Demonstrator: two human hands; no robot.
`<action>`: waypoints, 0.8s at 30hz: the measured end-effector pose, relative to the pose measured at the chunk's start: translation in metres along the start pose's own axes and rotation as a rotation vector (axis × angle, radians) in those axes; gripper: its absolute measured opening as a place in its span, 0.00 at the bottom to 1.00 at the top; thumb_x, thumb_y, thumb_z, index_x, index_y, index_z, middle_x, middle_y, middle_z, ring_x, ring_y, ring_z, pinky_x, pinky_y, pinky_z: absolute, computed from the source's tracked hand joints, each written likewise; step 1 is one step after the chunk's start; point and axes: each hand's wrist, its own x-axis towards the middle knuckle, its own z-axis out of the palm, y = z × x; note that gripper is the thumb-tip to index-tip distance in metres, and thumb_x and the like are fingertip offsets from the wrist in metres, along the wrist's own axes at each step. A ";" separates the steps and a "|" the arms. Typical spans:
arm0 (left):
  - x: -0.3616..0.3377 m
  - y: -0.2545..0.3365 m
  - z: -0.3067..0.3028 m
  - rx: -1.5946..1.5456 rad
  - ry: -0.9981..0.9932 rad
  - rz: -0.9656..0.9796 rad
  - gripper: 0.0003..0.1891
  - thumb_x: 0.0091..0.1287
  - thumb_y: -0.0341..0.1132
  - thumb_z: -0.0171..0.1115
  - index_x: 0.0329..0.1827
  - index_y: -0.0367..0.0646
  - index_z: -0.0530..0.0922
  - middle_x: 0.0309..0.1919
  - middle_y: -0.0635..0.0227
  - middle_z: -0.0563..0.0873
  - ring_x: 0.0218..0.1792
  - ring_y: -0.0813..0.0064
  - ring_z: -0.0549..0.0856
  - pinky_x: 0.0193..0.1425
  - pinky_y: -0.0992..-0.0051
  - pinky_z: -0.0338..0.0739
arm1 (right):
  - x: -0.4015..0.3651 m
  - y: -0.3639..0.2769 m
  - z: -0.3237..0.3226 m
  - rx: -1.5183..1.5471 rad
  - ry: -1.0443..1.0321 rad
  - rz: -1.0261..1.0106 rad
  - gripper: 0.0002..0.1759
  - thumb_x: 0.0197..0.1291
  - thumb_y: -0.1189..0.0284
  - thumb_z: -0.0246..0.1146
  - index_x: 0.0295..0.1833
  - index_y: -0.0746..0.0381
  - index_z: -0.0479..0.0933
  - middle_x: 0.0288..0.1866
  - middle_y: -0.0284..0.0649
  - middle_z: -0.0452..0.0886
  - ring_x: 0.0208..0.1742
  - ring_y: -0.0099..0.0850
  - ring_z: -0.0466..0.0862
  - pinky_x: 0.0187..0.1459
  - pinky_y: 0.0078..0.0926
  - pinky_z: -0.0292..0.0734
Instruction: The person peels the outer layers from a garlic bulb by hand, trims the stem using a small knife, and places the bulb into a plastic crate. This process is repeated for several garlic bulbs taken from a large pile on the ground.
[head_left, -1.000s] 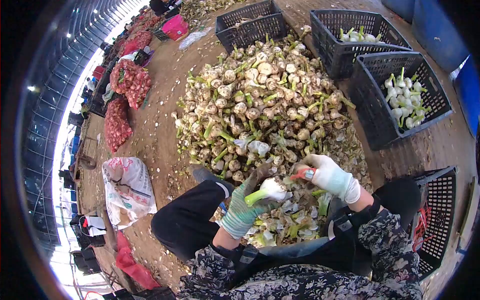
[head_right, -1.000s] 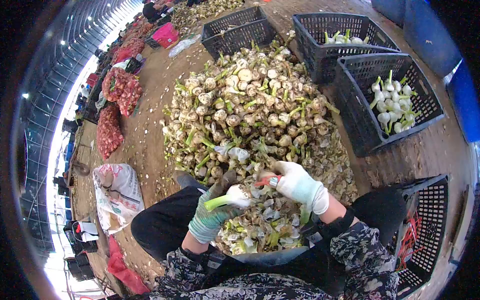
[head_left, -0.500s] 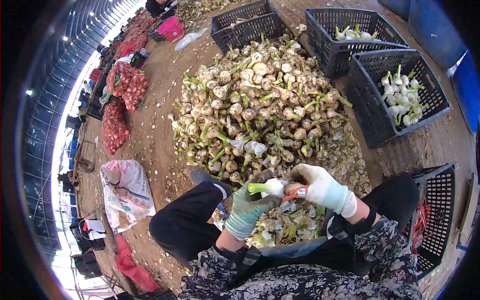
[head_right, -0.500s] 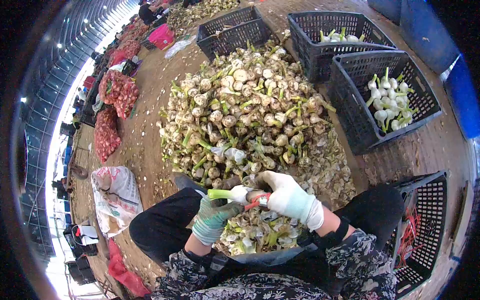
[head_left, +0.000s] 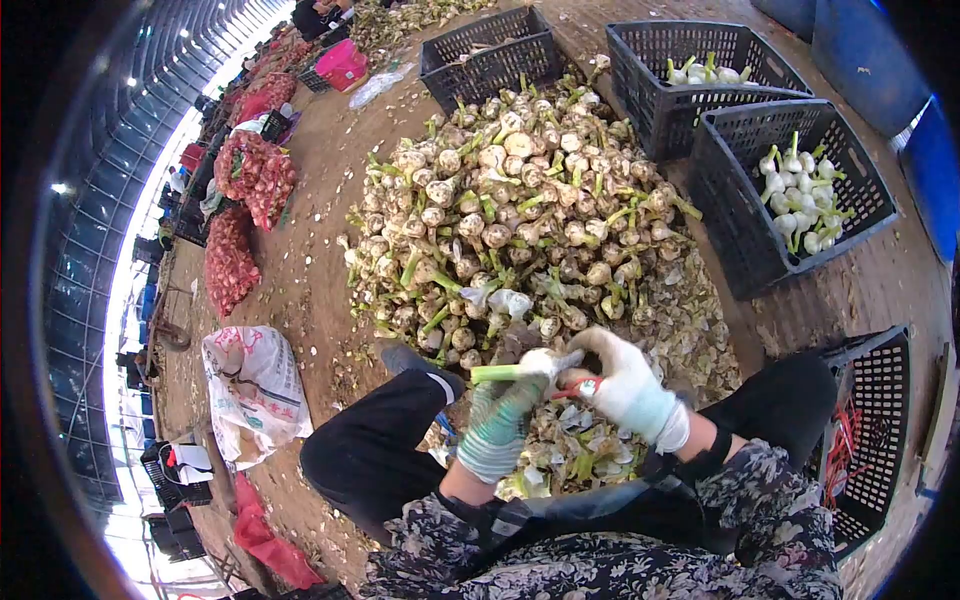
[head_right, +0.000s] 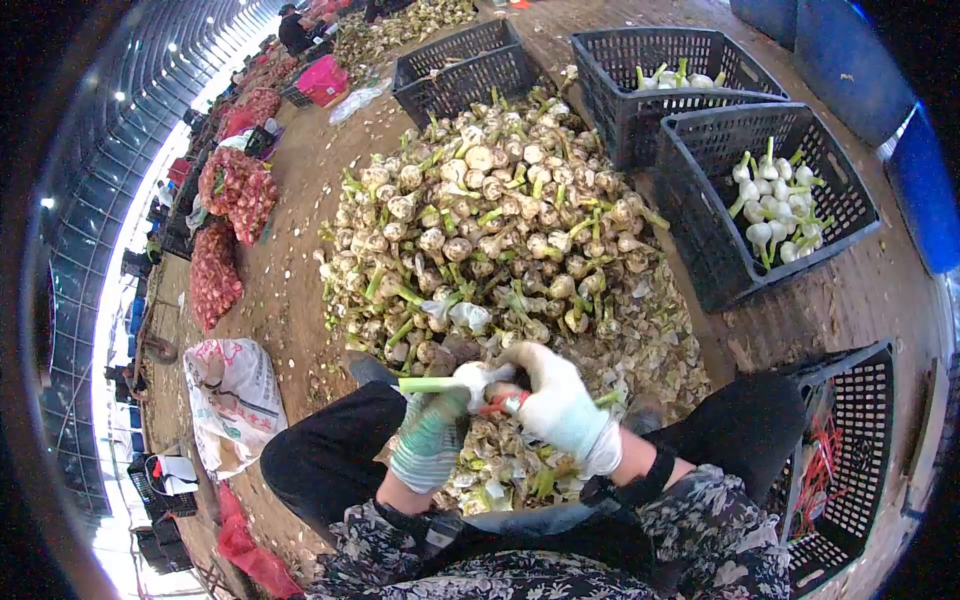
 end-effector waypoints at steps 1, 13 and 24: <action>0.002 -0.003 0.001 0.001 0.002 0.002 0.16 0.54 0.27 0.63 0.47 0.39 0.75 0.40 0.67 0.80 0.40 0.75 0.80 0.47 0.76 0.75 | -0.005 0.000 0.004 -0.263 0.025 -0.204 0.15 0.46 0.79 0.64 0.42 0.68 0.72 0.35 0.40 0.76 0.39 0.26 0.76 0.43 0.25 0.73; 0.012 0.006 0.017 -0.103 0.316 0.142 0.13 0.55 0.26 0.56 0.44 0.39 0.75 0.33 0.68 0.79 0.34 0.78 0.79 0.40 0.77 0.75 | -0.007 0.004 0.006 0.200 -0.144 0.051 0.20 0.45 0.83 0.64 0.47 0.70 0.69 0.43 0.42 0.74 0.45 0.25 0.74 0.50 0.22 0.69; 0.027 0.024 -0.008 -0.489 0.048 0.084 0.19 0.59 0.37 0.52 0.54 0.44 0.73 0.36 0.68 0.82 0.33 0.71 0.80 0.37 0.66 0.77 | 0.006 -0.020 -0.021 -0.888 -0.425 0.306 0.29 0.46 0.67 0.63 0.55 0.66 0.67 0.43 0.54 0.77 0.48 0.46 0.77 0.50 0.34 0.71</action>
